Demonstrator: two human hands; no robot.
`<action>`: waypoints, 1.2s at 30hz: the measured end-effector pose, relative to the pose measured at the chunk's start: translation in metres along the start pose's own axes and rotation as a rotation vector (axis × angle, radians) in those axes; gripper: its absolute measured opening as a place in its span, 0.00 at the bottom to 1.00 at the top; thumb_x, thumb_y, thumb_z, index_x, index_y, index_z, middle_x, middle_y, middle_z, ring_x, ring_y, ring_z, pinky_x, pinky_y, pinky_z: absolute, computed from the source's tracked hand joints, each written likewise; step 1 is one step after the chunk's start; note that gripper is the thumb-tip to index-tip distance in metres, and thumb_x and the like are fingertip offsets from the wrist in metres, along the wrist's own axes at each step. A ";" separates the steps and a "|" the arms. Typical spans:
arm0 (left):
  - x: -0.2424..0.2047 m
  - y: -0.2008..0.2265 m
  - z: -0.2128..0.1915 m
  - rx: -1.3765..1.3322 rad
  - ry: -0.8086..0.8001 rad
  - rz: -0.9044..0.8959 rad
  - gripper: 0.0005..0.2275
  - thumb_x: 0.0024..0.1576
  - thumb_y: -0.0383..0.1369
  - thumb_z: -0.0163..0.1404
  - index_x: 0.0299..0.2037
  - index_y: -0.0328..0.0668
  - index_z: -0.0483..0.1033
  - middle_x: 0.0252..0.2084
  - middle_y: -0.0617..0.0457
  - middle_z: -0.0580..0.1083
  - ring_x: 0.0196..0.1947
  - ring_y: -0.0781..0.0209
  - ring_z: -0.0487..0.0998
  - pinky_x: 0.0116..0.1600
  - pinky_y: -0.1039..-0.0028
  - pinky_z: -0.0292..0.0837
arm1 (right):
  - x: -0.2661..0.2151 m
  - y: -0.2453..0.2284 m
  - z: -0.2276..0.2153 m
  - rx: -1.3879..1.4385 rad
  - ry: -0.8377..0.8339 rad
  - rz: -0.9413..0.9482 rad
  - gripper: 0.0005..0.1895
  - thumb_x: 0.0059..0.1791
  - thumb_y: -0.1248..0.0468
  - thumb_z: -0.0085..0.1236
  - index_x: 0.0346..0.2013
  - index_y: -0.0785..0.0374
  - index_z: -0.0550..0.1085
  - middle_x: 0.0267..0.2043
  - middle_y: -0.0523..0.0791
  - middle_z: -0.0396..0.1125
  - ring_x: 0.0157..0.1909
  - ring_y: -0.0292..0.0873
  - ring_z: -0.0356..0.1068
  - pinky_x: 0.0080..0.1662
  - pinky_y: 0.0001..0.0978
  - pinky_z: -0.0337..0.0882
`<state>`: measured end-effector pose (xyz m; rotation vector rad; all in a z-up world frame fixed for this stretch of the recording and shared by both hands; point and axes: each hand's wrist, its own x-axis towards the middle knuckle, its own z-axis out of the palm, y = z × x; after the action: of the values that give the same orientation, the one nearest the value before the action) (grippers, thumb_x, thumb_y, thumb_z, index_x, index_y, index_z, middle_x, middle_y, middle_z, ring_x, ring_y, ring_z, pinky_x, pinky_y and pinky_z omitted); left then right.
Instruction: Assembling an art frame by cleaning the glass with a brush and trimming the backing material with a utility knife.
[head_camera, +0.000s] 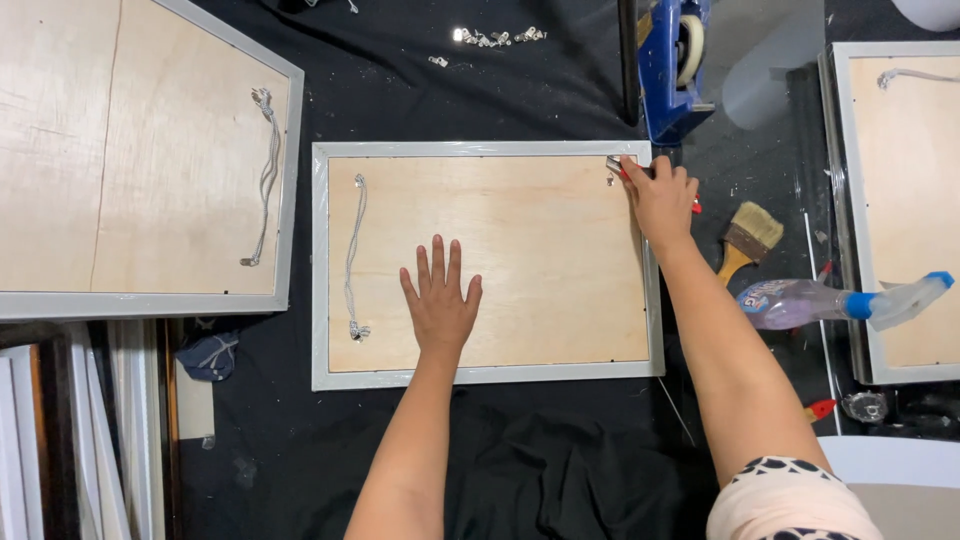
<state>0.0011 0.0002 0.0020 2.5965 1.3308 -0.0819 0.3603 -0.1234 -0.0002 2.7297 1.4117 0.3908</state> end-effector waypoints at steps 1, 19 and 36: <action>0.002 -0.001 0.001 0.002 0.004 -0.001 0.29 0.65 0.57 0.29 0.76 0.65 0.50 0.81 0.61 0.44 0.79 0.56 0.42 0.77 0.46 0.34 | 0.003 0.005 0.006 0.002 0.004 -0.001 0.18 0.57 0.51 0.58 0.62 0.32 0.75 0.49 0.43 0.64 0.47 0.51 0.72 0.47 0.46 0.69; 0.001 0.000 -0.007 -0.009 -0.060 -0.004 0.29 0.65 0.56 0.29 0.77 0.64 0.47 0.81 0.60 0.42 0.79 0.55 0.41 0.77 0.47 0.32 | 0.072 0.032 0.008 -0.257 0.233 -0.274 0.02 0.50 0.54 0.67 0.34 0.42 0.81 0.33 0.43 0.67 0.40 0.47 0.71 0.55 0.58 0.55; -0.003 0.002 -0.014 -0.016 -0.084 -0.019 0.29 0.65 0.57 0.26 0.77 0.66 0.46 0.81 0.61 0.42 0.79 0.58 0.40 0.78 0.49 0.28 | -0.024 -0.034 -0.097 0.237 -0.573 0.298 0.23 0.58 0.61 0.44 0.69 0.56 0.68 0.59 0.67 0.64 0.55 0.71 0.71 0.50 0.66 0.71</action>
<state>-0.0003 0.0001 0.0167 2.5380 1.3226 -0.1804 0.2962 -0.1305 0.0839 2.8832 0.9525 -0.5513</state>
